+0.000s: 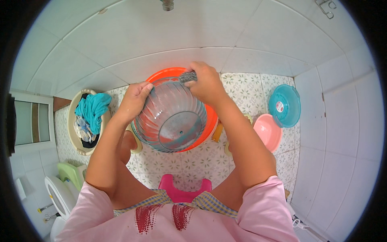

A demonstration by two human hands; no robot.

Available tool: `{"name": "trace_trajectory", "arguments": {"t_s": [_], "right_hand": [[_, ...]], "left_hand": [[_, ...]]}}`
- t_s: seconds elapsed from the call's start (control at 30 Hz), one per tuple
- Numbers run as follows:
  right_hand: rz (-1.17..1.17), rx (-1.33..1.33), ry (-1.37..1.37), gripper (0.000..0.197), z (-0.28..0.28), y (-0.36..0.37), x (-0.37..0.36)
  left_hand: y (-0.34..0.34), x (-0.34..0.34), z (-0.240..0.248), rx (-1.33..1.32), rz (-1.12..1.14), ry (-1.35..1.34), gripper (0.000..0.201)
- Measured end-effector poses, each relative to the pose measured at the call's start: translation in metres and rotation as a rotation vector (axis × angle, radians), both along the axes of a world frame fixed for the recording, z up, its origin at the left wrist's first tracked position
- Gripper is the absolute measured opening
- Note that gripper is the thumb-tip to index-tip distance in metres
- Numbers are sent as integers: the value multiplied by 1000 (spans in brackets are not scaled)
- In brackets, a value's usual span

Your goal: The person scrubs a blue plastic bowl and a pink bowl with a scouring pad in a red basin and rinses them under a tap.

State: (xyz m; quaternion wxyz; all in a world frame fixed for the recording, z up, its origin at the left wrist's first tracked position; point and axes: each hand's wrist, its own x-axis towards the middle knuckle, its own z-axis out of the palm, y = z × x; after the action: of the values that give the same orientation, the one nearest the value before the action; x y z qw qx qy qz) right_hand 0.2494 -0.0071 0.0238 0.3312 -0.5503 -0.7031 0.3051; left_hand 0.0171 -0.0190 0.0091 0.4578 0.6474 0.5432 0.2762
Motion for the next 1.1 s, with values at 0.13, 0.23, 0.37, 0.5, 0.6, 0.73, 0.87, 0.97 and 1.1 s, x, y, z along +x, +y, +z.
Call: {"name": "trace_trajectory", "arguments": {"t_s": [0.13,0.23,0.37,0.5,0.6,0.73,0.87,0.97,1.1], "right_hand": [[139,107,33,27,8,-4,-20],[221,-21,-39,25,9,-4,-10],[222,-267,133,19,10,-3,-4],[24,-87,119,19,14,0,3],[-127,-133,175,25,16,7,15],[-119,-50,181,24,5,9,15],[-115,-85,47,25,17,3,15],[-122,125,-228,26,31,1,16],[-151,143,-301,26,35,2,13]], "left_hand": [[-8,7,-1,-16,-47,-14,29],[-10,8,11,-87,-94,-21,29],[-9,6,23,-276,-90,-127,27],[-2,-21,23,-314,-101,-253,28],[1,-39,16,-210,-49,-279,30],[2,-27,8,-10,124,-326,28],[2,-25,5,73,127,-266,28],[3,-23,5,55,135,-265,28],[2,-12,6,55,163,-283,29]]}}
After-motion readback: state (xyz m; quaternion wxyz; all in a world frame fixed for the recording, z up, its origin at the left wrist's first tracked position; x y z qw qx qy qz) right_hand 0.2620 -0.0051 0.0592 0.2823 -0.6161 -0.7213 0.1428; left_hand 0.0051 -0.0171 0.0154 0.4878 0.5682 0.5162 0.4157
